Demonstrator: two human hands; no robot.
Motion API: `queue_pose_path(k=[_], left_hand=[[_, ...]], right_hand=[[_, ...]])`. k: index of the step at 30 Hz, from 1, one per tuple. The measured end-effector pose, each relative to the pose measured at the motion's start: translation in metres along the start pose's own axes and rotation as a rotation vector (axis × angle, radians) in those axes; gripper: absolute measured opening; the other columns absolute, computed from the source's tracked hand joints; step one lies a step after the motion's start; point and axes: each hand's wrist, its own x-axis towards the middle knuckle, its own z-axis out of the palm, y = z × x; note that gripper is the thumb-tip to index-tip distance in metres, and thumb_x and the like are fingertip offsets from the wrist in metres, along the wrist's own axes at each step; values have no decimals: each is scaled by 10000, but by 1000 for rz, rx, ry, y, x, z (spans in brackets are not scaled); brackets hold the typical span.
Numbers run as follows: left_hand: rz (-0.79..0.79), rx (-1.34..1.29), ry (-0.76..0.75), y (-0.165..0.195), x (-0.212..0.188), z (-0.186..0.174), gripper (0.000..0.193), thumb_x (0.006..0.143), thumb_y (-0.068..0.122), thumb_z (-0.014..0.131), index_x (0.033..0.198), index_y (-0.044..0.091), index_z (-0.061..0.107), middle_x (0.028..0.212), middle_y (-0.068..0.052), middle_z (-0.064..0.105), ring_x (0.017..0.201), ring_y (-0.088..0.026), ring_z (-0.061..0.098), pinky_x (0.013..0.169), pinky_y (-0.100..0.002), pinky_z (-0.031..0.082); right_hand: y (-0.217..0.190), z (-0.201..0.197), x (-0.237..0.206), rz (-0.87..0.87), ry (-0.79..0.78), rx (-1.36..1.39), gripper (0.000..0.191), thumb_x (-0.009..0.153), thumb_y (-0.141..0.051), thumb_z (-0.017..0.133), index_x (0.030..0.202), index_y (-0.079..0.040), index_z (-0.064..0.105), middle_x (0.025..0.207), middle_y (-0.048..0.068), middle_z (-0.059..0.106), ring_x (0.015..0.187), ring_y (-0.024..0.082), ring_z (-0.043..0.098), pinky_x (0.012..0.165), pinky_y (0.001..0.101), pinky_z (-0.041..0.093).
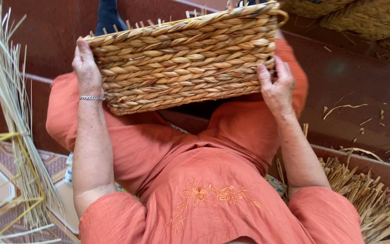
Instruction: The person trims the excess woven material from a rectangular basket using shears. They rotate the basket to access different sides and cut the protruding strands flush with the frame.
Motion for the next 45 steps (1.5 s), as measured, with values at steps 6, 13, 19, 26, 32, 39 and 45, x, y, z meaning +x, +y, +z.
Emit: queue_pose_path(k=[6,13,19,26,32,39,45], left_hand=[[37,80,7,0,16,1,642,1087,562,462,1272,-23,649,1209,-90,707,1098,-141,649,998,-323,560],[-66,18,-76,4,35,-11,601,1080,551,462,1259,8,645,1207,-67,705,1108,-146,666,999,-334,587],[-59,62,-2,-4,58,-12,528,1104,492,484,1210,7,662,1173,-72,721,1057,-142,688,945,-321,607],[716,731,304,44,15,23,334,947,-43,682,1273,12,630,1265,-149,656,1240,-299,586,1105,-465,445],[806,624,-300,83,-52,155,143,975,5,776,1092,57,712,1075,-92,715,1057,-259,651,968,-394,505],[990,757,-596,85,-68,268,179,872,140,833,966,64,701,973,-89,643,978,-278,600,869,-404,484],[872,839,-684,79,-62,275,177,847,138,809,923,70,665,969,-93,629,989,-286,595,868,-412,486]], right_hand=[[12,-7,-6,1,12,269,387,1077,-148,701,1407,33,612,1254,134,701,1127,194,680,945,320,564],[98,-64,-49,401,499,516,95,1084,-94,650,1151,-51,703,969,95,749,744,126,705,619,258,610],[200,-50,-129,470,-1,-219,249,948,-138,733,1182,-53,725,1086,133,735,891,263,713,788,385,580],[232,4,-108,937,-77,-317,396,1019,-374,655,1218,-34,696,1128,215,709,982,388,681,823,488,542],[218,36,-71,909,-111,-216,380,1031,-363,646,1226,-38,664,1152,213,706,1002,380,682,856,492,541],[223,46,-76,878,-132,-289,363,1046,-351,637,1235,-41,626,1181,210,704,1025,371,683,895,497,539],[240,9,-92,763,-135,-518,350,1058,-340,628,1243,-44,594,1205,208,701,1045,363,684,929,501,538]])
